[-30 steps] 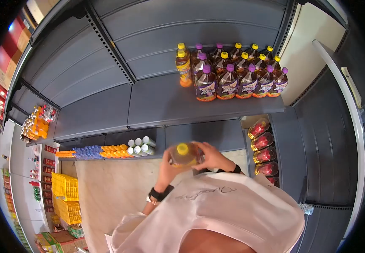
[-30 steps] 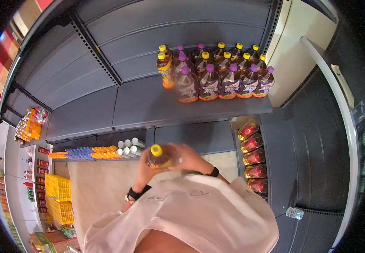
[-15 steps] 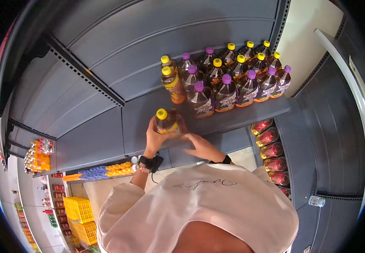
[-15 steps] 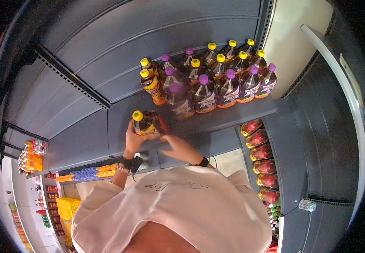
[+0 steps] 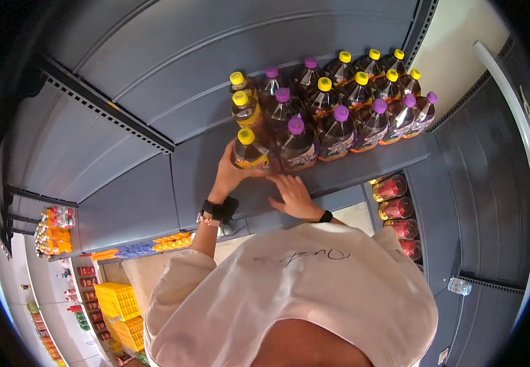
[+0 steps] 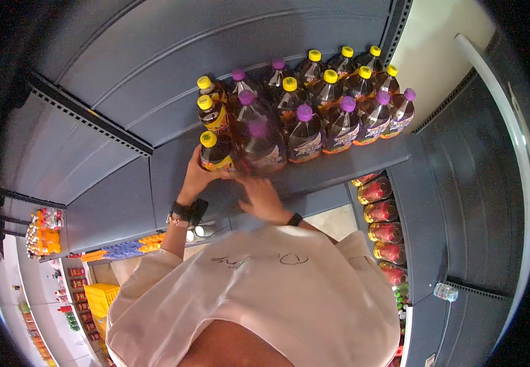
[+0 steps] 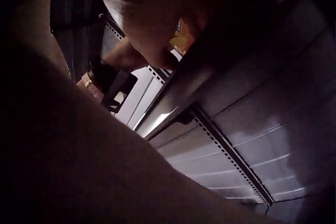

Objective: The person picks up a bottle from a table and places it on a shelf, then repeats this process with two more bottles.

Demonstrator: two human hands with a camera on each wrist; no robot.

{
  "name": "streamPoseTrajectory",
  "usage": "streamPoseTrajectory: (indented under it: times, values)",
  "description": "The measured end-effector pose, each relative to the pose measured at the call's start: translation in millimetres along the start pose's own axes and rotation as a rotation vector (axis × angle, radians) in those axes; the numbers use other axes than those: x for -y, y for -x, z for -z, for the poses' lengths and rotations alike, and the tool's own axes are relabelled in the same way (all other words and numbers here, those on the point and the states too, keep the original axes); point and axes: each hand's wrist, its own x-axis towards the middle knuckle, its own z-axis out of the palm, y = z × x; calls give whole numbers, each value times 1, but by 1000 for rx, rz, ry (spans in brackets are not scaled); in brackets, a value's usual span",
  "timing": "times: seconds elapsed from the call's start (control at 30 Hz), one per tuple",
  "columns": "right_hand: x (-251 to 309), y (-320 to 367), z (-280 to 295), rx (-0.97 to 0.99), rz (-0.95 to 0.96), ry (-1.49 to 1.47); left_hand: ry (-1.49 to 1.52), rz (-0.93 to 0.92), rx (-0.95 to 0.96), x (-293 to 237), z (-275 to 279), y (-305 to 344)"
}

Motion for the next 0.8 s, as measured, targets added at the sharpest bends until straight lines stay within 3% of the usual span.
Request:
streamPoseTrajectory:
  times: [0.27,0.33,0.43,0.8]
  values:
    - [3,-11,12,-28,-24,-117,-132,-24,-108,0,-11,4]
    - [9,-15,20,96,-154,-211,-180,-35,-124,4,-9,5]
    - [0,-10,1,-8,-132,-135,-158,-7,-120,9,-7,4]
    - [-8,-6,-12,-46,-68,-100,55,2,-152,47,-16,17]
